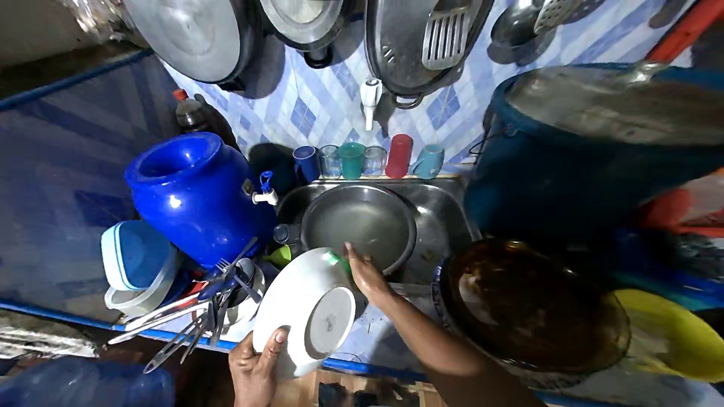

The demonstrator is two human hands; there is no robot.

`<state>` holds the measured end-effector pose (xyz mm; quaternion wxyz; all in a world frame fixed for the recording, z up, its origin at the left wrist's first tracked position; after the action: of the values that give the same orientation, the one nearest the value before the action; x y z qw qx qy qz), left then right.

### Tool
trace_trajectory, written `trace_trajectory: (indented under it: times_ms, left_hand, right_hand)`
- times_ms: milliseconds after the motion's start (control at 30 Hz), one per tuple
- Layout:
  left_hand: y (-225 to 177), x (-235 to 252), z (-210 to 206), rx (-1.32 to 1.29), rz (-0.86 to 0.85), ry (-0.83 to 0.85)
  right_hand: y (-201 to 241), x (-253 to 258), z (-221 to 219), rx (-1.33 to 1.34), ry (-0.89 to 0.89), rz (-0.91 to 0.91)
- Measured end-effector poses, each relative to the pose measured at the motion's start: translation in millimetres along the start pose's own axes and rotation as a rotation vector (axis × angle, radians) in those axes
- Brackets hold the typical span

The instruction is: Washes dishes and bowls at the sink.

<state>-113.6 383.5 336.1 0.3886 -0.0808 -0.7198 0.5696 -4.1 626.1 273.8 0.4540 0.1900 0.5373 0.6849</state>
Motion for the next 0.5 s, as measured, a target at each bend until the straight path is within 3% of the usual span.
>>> trace_trajectory:
  times_ms: [100, 233, 300, 367, 433, 500]
  left_hand:
    - [4.6, 0.9, -6.4, -0.049, 0.073, 0.054]
    - [-16.0, 12.6, -20.4, 0.031, 0.086, 0.076]
    - [-22.7, 19.1, -19.4, 0.086, 0.065, 0.059]
    - [-21.6, 18.4, -15.0, 0.090, 0.064, 0.029]
    - [-19.9, 13.4, -9.9, 0.095, 0.062, 0.005]
    - [-20.5, 11.6, -8.7, 0.101, 0.067, -0.016]
  right_hand:
    - [47.8, -8.1, 16.2, -0.152, -0.098, 0.184]
    - [134.2, -48.2, 4.1, -0.216, -0.251, 0.962]
    - [160.5, -70.5, -3.6, -0.243, -0.211, 1.185]
    - [168.9, -71.1, 11.7, -0.294, -0.250, 1.207]
    - [157.2, -51.7, 32.6, -0.385, -0.319, 1.115]
    - [147.8, -55.4, 29.9, -0.498, -0.352, 1.111]
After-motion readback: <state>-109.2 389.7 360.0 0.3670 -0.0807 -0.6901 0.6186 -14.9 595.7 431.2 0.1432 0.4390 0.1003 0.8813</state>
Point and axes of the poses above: each hand's wrist, its own x-axis towards the middle knuckle, its own z-axis out of the back of the hand, y = z × x, the point moved 10 cm from there along x, towards the middle knuckle
